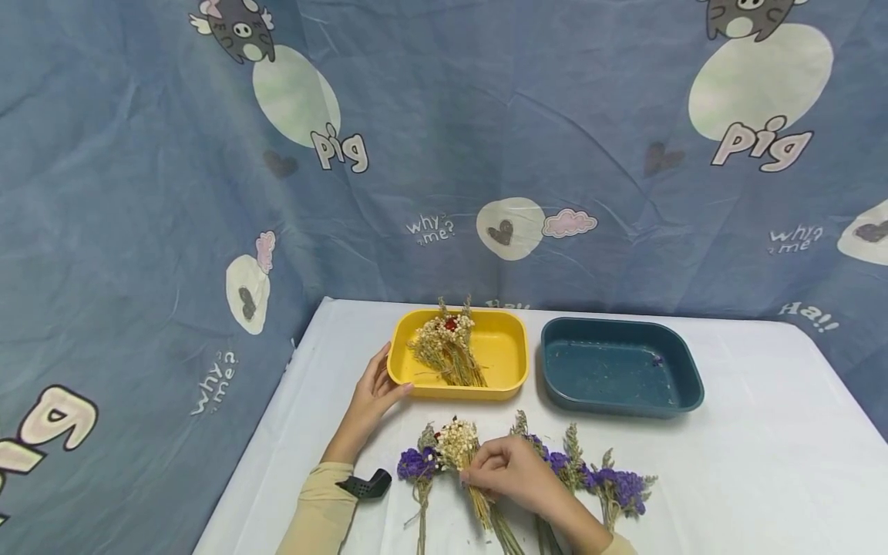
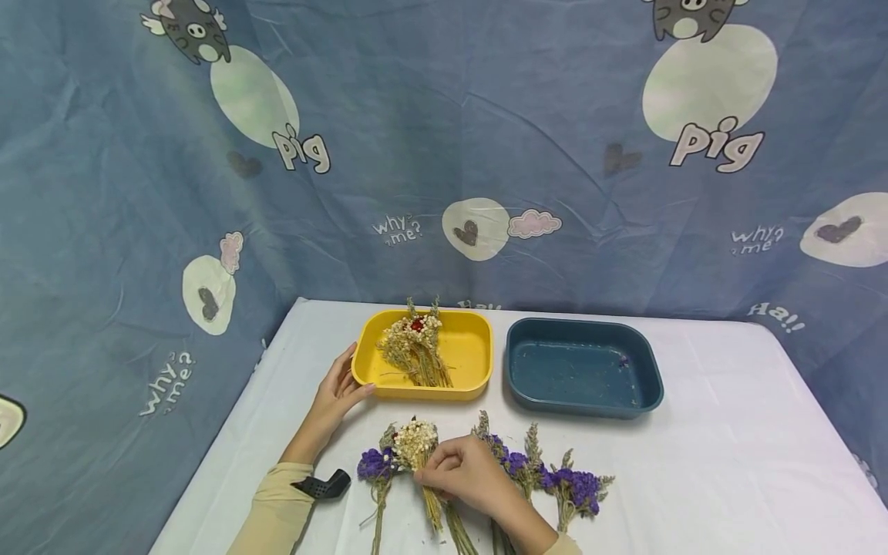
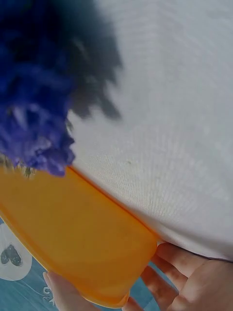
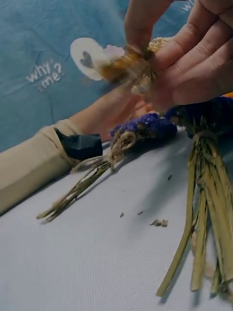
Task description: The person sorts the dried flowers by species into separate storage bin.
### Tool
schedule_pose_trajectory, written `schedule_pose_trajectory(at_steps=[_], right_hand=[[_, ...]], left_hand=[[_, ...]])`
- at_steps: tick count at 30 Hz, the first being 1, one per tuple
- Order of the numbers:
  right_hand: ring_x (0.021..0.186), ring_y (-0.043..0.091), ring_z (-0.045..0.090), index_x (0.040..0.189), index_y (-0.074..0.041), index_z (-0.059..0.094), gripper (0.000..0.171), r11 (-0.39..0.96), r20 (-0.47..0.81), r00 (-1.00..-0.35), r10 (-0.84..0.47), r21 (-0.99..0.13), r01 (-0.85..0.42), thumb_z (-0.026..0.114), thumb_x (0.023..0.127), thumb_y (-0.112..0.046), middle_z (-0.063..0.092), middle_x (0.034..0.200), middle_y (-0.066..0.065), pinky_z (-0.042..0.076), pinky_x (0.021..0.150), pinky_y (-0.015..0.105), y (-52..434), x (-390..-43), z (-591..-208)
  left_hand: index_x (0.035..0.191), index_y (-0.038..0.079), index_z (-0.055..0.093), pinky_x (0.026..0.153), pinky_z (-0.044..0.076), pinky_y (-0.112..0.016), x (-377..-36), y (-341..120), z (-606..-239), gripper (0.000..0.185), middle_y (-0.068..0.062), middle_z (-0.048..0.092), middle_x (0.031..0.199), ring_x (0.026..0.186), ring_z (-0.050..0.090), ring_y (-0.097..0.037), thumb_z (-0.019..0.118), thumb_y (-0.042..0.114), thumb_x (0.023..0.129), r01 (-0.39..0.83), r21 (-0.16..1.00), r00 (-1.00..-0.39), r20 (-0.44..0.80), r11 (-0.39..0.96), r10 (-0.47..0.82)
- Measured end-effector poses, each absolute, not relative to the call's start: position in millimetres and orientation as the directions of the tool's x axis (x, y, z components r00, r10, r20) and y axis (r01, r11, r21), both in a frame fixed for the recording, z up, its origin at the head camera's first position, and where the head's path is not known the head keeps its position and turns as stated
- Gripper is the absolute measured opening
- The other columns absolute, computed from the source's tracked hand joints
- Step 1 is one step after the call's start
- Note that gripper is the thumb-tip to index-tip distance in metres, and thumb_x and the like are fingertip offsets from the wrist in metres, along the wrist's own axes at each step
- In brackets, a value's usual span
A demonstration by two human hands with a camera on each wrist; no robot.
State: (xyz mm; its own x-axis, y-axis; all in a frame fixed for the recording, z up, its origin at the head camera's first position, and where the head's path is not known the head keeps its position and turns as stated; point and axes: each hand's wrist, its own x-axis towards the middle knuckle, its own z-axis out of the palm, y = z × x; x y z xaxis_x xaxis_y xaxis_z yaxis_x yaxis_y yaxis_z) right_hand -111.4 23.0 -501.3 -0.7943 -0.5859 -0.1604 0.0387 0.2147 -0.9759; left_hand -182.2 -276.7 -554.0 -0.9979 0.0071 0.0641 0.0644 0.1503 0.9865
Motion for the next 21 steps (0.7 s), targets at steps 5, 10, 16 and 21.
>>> schedule_pose_trajectory(at_steps=[5,10,16,21], right_hand=[[0.056,0.006,0.058,0.085,-0.002,0.077,0.022,0.204,-0.134,-0.797,-0.589,-0.979,0.013,0.079,0.091,-0.023,0.070,0.067,0.008,0.053,0.053,0.020,25.9,-114.7,-499.5],[0.059,0.009,0.062,0.093,-0.001,0.078,0.022,0.184,-0.124,-0.813,-0.569,-0.983,0.021,0.079,0.092,-0.023,0.075,0.076,0.010,0.060,0.056,0.029,27.4,-117.7,-496.5],[0.064,0.006,0.065,0.101,0.001,0.078,0.025,0.169,-0.138,-0.850,-0.508,-0.984,0.059,0.079,0.092,-0.022,0.078,0.083,0.010,0.058,0.060,0.023,30.5,-122.4,-491.7],[0.073,0.009,0.070,0.105,0.003,0.076,0.027,0.154,-0.150,-0.861,-0.487,-0.984,0.085,0.079,0.092,-0.020,0.079,0.093,0.017,0.061,0.068,0.023,33.8,-126.8,-488.3]], left_hand=[[0.165,0.027,0.023,0.117,0.042,-0.022,-182.7,-276.9,-554.1,0.092,-0.010,0.034,0.166,0.153,0.038,-0.032,0.079,0.018,0.093,0.063,0.986,-0.998,0.063,0.155,0.004],[0.165,0.026,0.023,0.119,0.040,-0.026,-183.0,-278.0,-554.9,0.091,-0.012,0.033,0.167,0.153,0.038,-0.033,0.078,0.017,0.094,0.066,0.985,-0.998,0.066,0.157,0.006],[0.165,0.028,0.023,0.119,0.040,-0.023,-182.1,-278.1,-554.1,0.091,-0.010,0.033,0.167,0.153,0.038,-0.031,0.079,0.019,0.093,0.069,0.986,-0.998,0.068,0.152,0.006],[0.165,0.026,0.023,0.118,0.040,-0.021,-182.7,-277.4,-553.8,0.091,-0.010,0.034,0.166,0.153,0.038,-0.030,0.078,0.018,0.094,0.068,0.988,-0.998,0.068,0.141,0.005]])
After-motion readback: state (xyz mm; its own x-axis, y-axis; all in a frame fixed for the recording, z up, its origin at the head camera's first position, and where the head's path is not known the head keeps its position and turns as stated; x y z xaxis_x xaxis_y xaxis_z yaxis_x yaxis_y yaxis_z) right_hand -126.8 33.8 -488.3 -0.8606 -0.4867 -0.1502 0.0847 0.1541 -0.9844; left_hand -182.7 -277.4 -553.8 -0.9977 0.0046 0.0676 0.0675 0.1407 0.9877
